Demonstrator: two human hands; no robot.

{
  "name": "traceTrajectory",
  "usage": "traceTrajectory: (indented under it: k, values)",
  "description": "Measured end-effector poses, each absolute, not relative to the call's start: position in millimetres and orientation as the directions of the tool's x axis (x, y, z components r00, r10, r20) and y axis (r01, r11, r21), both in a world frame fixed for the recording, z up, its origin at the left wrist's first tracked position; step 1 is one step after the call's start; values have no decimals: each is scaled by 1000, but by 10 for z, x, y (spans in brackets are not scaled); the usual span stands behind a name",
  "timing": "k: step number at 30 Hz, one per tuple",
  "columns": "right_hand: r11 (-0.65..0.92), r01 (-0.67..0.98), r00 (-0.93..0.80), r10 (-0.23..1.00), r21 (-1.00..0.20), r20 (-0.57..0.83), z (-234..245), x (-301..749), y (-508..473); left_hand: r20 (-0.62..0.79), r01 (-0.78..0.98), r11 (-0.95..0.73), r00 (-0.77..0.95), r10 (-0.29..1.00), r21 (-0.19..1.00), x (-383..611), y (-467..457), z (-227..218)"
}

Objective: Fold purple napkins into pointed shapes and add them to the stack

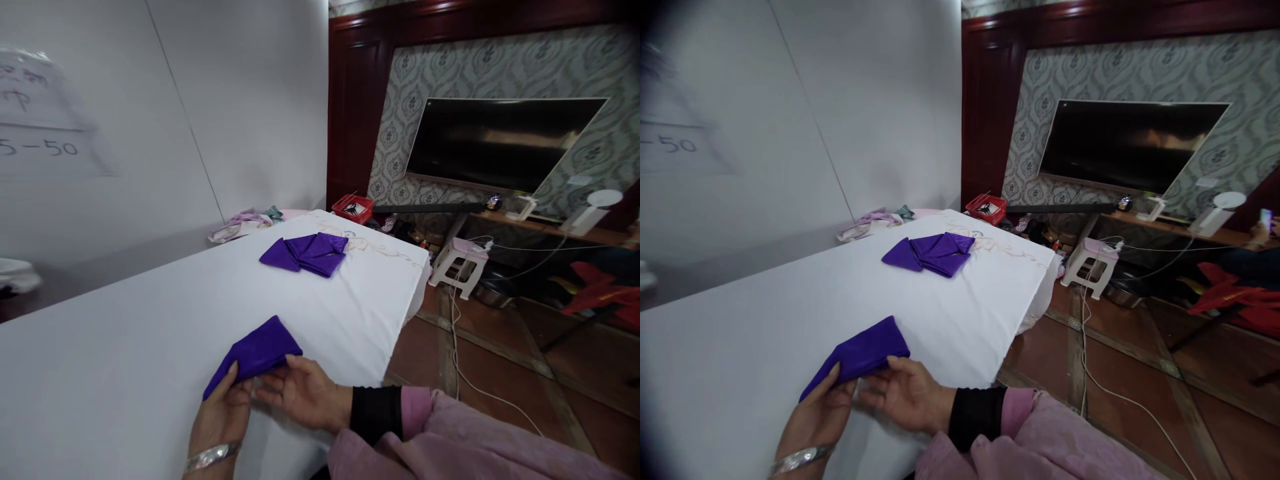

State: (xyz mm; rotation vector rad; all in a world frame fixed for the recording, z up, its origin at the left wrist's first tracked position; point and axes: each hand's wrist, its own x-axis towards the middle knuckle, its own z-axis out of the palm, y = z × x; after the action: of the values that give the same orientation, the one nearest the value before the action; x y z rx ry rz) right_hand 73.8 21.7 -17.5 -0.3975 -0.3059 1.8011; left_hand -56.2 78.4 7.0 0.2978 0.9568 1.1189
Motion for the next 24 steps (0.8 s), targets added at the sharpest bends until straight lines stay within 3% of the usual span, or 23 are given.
traceTrajectory:
  k: [3, 7, 10, 16, 24]
  values:
    - [-236, -869, -197, 971, -435, -133, -179, 662, 243, -450, -580, 441, 139, 882, 685, -535, 740, 30]
    - [-204, -857, -79, 960, -473, -269, -145, 719, 387, -318, -590, 314, 101, 943, 744, -433, 596, 15]
    - [-173, -848, -19, 955, -500, -297, -119, 825, 457, -306, -593, 302, 97, 947, 747, -353, 509, 19]
    - [-28, -814, 136, 962, -580, -237, 15, 1135, 436, -378, -524, 437, 222, 899, 731, -286, 433, -56]
    - [180, -672, 356, 929, -718, -100, 104, 2137, 581, -456, -398, 512, 234, 859, 761, -385, 429, -233]
